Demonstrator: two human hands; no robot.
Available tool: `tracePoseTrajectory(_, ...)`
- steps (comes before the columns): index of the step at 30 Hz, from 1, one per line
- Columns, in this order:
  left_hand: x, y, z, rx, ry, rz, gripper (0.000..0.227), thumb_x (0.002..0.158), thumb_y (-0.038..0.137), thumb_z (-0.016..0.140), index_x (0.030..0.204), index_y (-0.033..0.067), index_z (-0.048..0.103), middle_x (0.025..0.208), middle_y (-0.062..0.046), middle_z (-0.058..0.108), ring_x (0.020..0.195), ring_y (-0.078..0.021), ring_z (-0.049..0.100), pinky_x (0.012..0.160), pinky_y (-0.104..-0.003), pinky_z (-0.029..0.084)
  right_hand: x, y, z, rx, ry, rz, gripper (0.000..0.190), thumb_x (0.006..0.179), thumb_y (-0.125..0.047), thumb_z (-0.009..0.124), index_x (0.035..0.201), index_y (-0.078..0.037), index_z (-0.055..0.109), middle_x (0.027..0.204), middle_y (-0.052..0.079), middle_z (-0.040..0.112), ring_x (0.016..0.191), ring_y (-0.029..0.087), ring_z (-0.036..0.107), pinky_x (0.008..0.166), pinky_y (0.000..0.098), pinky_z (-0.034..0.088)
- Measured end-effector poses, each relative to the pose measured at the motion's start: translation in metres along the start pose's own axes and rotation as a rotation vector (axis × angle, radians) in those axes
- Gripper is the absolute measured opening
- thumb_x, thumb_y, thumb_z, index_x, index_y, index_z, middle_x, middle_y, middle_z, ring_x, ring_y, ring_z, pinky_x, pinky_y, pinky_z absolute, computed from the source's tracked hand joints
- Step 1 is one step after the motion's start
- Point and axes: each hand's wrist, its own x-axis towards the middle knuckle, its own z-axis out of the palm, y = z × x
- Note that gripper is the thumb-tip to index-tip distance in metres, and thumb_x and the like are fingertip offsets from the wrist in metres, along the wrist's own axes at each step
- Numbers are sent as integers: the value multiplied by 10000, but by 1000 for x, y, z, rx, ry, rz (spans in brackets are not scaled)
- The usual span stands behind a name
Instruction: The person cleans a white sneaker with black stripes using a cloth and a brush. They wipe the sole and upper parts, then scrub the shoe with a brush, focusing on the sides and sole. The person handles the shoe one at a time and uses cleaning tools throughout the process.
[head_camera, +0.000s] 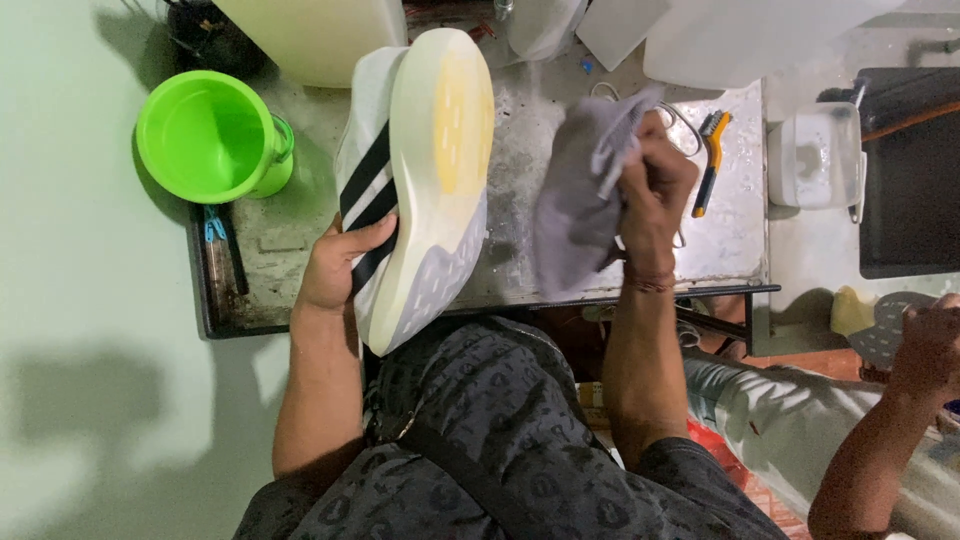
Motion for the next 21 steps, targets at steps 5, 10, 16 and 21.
tracePoseTrajectory(5,3,-25,-14,-73,-135,119,483,881,89,683,1353,10,617,1359,-129,657,1292,-246,624,1187,-413,473,4,-31,-21,27,254,131,297,1038,-336,563,862,-114,473,1132,55,447,1108,173,389,1009,402,335)
tracePoseTrajectory(10,15,-35,-3,-25,-145,-32,521,844,84,686,1355,9,623,1310,-112,685,1224,-243,653,1126,-397,503,-5,-5,-35,-48,468,515,267,985,-463,540,944,-199,548,895,-46,488,797,74,477,730,251,427)
tracePoseTrajectory(16,26,-42,25,225,-184,-327,538,787,117,718,1318,55,655,1216,-94,728,1086,-245,696,994,-415,573,23,-45,2,-166,305,-45,306,1099,-241,574,1355,-74,560,1179,42,602,1072,133,531,965,267,415)
tracePoseTrajectory(21,40,-42,35,0,-178,-238,503,836,49,661,1336,8,641,1245,-148,713,1096,-289,706,1016,-442,569,3,-39,45,-258,28,-493,297,993,-33,489,1277,-69,568,1204,159,644,1079,376,653,1021,551,500)
